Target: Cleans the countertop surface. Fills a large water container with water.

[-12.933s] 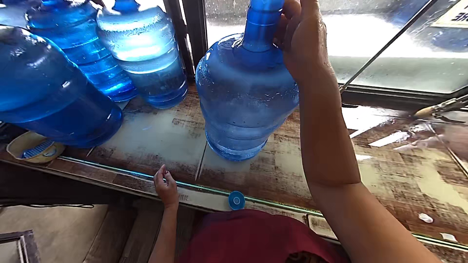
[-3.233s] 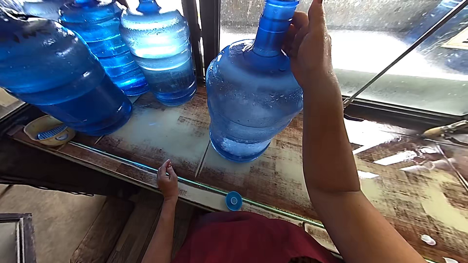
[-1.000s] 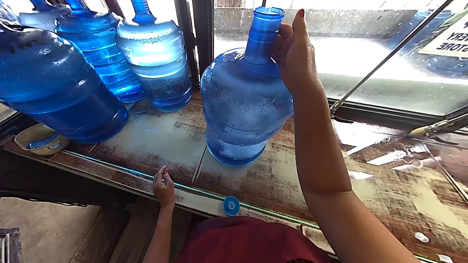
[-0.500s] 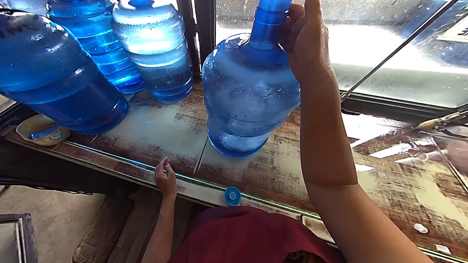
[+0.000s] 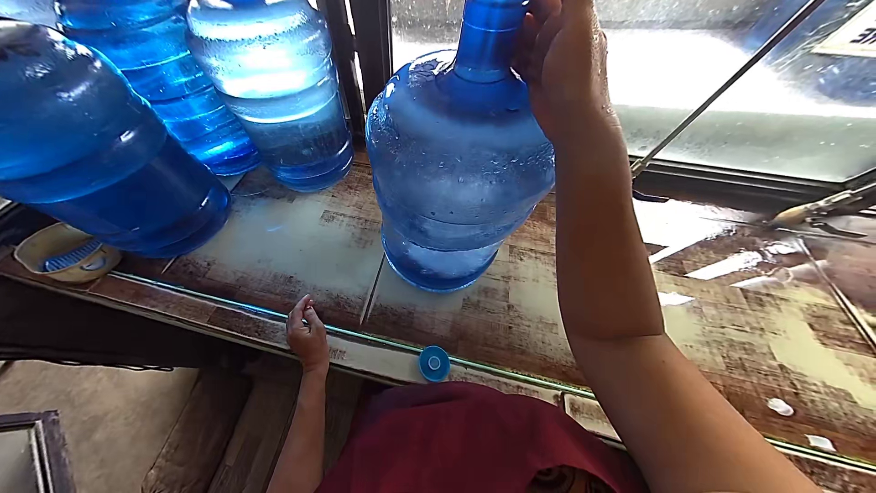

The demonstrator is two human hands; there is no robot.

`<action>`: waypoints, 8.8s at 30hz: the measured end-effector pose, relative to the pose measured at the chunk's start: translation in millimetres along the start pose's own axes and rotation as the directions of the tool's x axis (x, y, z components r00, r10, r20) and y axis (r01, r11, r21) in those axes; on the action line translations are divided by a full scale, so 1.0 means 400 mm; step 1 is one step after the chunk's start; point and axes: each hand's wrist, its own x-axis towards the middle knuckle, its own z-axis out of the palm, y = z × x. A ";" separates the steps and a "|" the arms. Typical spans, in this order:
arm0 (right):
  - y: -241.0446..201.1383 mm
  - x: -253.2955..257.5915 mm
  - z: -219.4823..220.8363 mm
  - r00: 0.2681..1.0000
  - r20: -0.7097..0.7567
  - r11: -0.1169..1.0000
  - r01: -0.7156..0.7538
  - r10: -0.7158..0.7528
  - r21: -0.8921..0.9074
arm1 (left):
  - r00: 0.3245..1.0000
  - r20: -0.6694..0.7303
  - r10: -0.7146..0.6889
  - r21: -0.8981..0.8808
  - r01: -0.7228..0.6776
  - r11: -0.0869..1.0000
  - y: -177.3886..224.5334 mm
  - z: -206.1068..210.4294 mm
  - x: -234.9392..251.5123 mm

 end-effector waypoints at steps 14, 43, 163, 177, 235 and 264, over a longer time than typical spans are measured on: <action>0.006 0.004 -0.003 1.000 0.013 1.000 0.013 -0.013 -0.002 | 1.000 0.000 -0.006 -0.011 0.006 1.000 0.002 0.002 0.000; -0.005 0.000 0.001 1.000 0.023 1.000 -0.020 0.020 0.011 | 1.000 -0.003 -0.004 -0.007 0.004 1.000 0.008 0.000 0.000; -0.010 -0.012 0.004 0.999 -0.011 0.999 -0.035 0.035 -0.022 | 1.000 -0.014 0.002 -0.033 -0.002 0.999 0.005 0.003 -0.003; -0.011 -0.013 0.005 0.999 0.004 0.999 -0.042 0.042 -0.030 | 1.000 -0.020 -0.015 -0.032 0.014 0.999 0.007 0.002 -0.003; -0.007 -0.008 0.003 0.999 -0.007 0.999 -0.034 0.034 -0.005 | 1.000 0.000 0.002 -0.019 -0.002 1.000 0.009 -0.001 -0.002; -0.010 -0.007 0.005 0.998 -0.029 0.998 -0.058 0.057 -0.028 | 1.000 -0.011 -0.001 -0.029 0.000 1.000 0.007 -0.001 -0.002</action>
